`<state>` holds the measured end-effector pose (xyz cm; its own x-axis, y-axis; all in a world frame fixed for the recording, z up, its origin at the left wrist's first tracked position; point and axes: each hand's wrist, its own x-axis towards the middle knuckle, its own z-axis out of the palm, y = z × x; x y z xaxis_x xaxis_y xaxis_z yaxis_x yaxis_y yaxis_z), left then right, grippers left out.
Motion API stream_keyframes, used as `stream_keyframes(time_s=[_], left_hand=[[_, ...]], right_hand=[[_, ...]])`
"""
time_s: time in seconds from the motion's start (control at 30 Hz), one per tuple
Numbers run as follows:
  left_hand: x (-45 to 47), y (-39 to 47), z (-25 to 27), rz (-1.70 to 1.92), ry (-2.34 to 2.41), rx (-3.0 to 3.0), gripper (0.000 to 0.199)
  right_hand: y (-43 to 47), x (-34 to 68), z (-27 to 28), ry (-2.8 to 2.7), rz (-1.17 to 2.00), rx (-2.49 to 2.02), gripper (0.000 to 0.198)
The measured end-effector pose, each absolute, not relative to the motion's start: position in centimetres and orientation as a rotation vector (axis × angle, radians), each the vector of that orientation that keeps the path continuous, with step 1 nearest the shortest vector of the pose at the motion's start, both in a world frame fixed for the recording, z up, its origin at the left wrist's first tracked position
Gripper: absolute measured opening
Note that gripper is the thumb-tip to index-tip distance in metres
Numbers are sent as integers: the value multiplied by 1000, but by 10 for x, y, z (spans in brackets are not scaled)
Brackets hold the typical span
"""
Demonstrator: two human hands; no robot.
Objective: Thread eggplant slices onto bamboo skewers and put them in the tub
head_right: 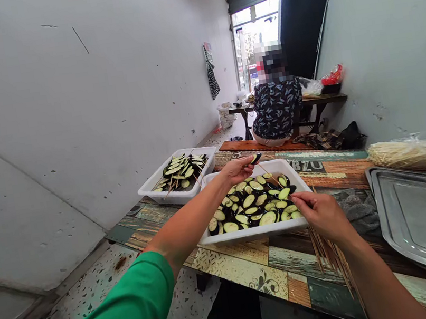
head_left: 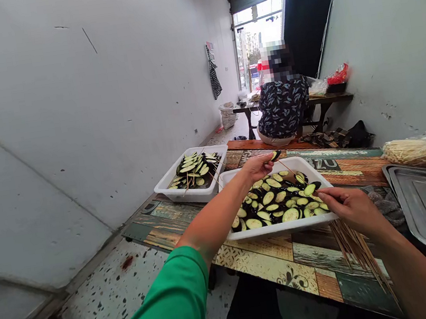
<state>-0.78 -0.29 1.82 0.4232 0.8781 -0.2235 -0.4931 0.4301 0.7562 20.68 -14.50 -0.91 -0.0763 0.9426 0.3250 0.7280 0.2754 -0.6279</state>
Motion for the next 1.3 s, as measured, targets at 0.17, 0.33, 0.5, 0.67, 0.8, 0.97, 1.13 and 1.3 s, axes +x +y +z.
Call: stream_keyframes(time_s=[0.17,0.33,0.5,0.67,0.8,0.97,1.13,1.3], left_hand=[[-9,-1,20,948,707,608,10],[-9,1,19,1007,751,583,16],[-6,0,16,975,736,595,11],[-6,1,16,1005,740,574,14],[-7,0,17,992,756,589,16],[-6,-1,18,993,760,603,10],[-6,-2,17,1002,762,670,9],[-5,-4,16,1043,785,766,7]], right_hand=[[-146,205,-7,-1872,371,-1491,35],[-146,206,-7,-1874,363,-1484,34],[-145,206,-6,-1874,390,-1452,32],[-146,205,-6,-1866,410,-1476,34],[-146,205,-7,-1860,385,-1497,35],[-146,205,-7,-1864,373,-1484,34],[-146,206,-8,-1874,378,-1483,34],[-144,209,-10,-1901,378,-1500,34]])
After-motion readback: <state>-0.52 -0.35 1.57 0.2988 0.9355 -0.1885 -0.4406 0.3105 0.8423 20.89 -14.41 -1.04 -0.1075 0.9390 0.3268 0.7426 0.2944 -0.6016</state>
